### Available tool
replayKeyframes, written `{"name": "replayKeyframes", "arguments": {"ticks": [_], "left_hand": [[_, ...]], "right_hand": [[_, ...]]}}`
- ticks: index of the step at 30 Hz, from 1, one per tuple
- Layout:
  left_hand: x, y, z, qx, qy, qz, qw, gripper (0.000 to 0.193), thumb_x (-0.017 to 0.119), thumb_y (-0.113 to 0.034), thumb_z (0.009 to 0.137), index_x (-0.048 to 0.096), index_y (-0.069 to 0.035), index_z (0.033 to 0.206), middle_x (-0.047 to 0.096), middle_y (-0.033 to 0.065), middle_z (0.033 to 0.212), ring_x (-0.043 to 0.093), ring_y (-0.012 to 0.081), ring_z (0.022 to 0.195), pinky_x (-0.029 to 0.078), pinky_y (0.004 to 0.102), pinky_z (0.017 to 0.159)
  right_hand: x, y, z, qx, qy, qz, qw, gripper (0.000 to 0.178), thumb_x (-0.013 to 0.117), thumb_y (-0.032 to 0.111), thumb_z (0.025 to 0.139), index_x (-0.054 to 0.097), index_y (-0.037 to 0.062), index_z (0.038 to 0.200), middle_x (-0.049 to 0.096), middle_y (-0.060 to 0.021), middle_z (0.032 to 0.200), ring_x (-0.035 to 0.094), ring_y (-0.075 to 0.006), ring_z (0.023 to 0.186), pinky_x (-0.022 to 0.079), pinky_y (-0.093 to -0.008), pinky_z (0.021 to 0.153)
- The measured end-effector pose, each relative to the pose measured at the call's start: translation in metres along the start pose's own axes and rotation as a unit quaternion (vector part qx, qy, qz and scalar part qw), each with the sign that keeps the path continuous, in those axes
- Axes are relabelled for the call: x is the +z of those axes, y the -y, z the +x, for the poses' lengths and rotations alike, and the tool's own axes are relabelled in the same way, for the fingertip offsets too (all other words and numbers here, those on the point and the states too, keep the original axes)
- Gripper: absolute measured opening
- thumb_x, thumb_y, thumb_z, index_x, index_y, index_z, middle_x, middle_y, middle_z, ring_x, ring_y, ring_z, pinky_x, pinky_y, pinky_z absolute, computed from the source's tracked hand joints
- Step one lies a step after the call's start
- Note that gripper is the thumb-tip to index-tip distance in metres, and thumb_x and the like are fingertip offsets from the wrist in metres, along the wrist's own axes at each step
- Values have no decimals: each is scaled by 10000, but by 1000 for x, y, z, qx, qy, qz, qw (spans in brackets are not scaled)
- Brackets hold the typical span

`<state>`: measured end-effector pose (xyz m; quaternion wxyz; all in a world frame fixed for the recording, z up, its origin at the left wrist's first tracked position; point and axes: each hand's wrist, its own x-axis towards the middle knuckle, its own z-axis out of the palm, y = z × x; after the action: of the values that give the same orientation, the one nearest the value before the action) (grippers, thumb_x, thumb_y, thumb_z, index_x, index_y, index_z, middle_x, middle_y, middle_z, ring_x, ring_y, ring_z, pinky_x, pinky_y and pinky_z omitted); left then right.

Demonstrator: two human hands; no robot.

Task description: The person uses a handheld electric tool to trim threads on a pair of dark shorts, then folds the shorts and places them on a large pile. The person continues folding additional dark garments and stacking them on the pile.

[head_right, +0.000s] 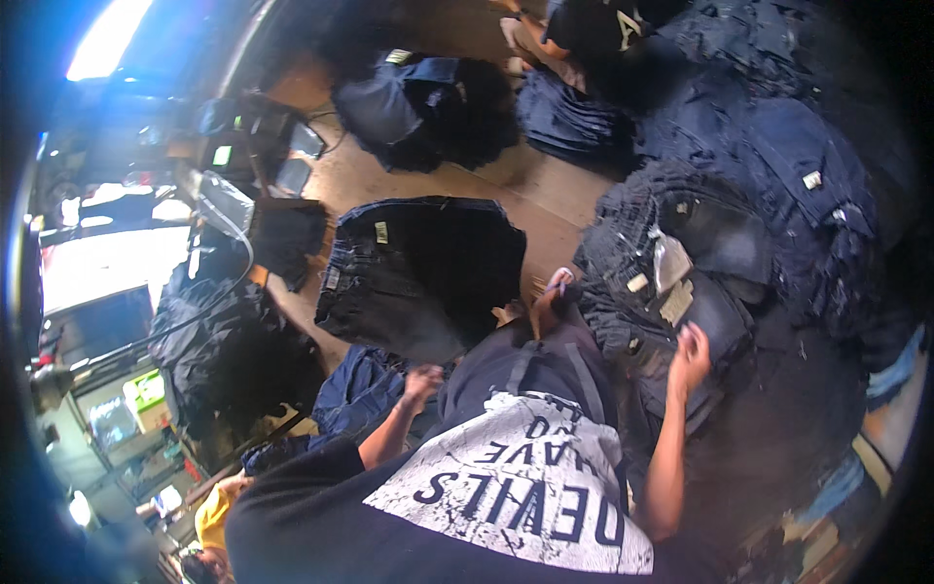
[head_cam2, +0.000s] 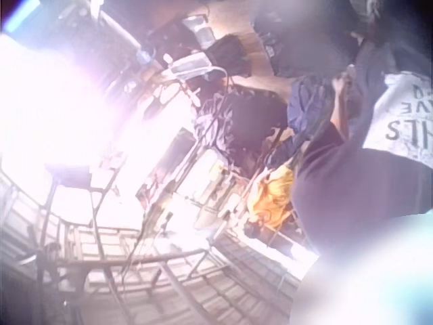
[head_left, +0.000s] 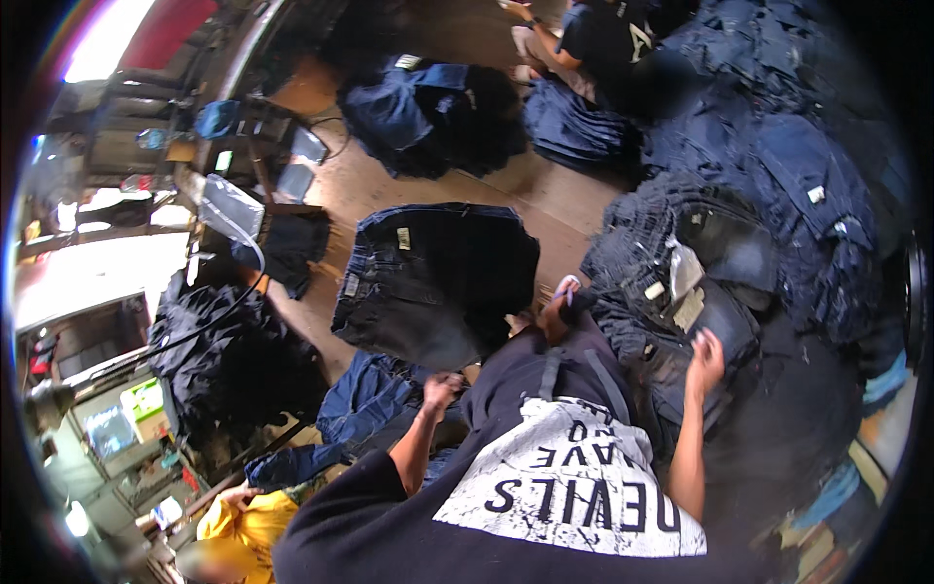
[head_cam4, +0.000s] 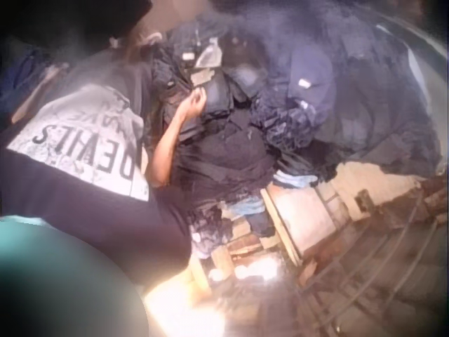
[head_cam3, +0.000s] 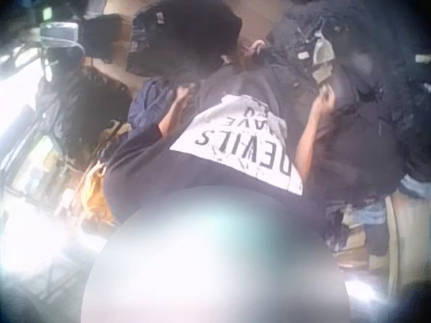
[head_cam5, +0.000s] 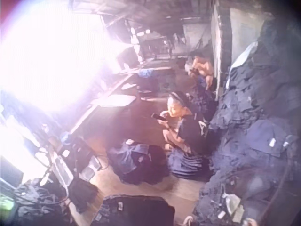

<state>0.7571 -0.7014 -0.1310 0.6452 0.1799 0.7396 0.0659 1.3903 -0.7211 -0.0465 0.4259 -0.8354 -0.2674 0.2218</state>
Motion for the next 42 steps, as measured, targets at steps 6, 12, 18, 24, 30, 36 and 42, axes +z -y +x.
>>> {"name": "replayKeyframes", "arguments": {"ticks": [6, 12, 18, 24, 30, 36, 42], "left_hand": [[68, -87, -6, 319, 181, 360, 858, 424, 774, -246, 935, 706, -54, 1308, 738, 136, 1237, 672, 238, 1138, 546, 387, 946], [117, -295, 55, 269, 143, 400, 865, 451, 567, -317, 1091, 646, 19, 1381, 713, 138, 1379, 638, 232, 1281, 467, 412, 1115], [173, -474, 138, 299, 247, 525, 757, 277, 638, -99, 998, 688, -69, 1269, 783, 55, 1110, 737, 144, 952, 584, 334, 806], [264, -671, 207, 314, 395, 588, 632, 486, 779, -87, 910, 636, -37, 1372, 779, 123, 1152, 753, 213, 1015, 603, 350, 862], [412, -779, 180, 500, 255, 656, 505, 437, 780, -230, 928, 690, -36, 1309, 793, 188, 1175, 778, 274, 1052, 604, 404, 920], [484, -755, 155, 459, 368, 590, 553, 470, 822, -216, 921, 681, -66, 1344, 771, 162, 1246, 754, 271, 1111, 605, 389, 920], [484, -742, 106, 442, 457, 515, 575, 398, 823, -165, 951, 696, -96, 1322, 751, 95, 1254, 709, 240, 1180, 595, 380, 963]], "right_hand": [[-23, -50, -66, 226, -62, 149, 961, 358, 681, 239, 1076, 670, 12, 1352, 739, -138, 1235, 734, -257, 1084, 607, -364, 939], [16, -50, -117, 149, -56, 10, 987, 282, 765, 151, 983, 723, 19, 1228, 777, -88, 1090, 746, -175, 922, 612, -339, 860], [51, 5, -66, 164, -255, 51, 952, 290, 774, 222, 972, 747, 11, 1169, 804, -167, 1086, 792, -280, 1003, 614, -362, 849], [119, 86, -3, 265, -390, 76, 878, 313, 765, 230, 974, 744, 2, 1187, 796, -146, 1092, 772, -249, 1017, 595, -378, 864], [151, 160, 61, 288, -372, 178, 865, 301, 777, 232, 972, 754, -10, 1150, 790, -121, 1021, 750, -183, 887, 590, -341, 809], [48, 176, 211, 82, -454, 94, 882, 378, 789, 179, 981, 696, 13, 1307, 760, -161, 1214, 755, -232, 1062, 605, -370, 870], [4, 158, 371, 212, -587, 7, 781, 1036, 986, 427, 722, 478, -61, 1482, 554, -296, 1331, 557, -419, 1245, 510, -481, 1045]]}}
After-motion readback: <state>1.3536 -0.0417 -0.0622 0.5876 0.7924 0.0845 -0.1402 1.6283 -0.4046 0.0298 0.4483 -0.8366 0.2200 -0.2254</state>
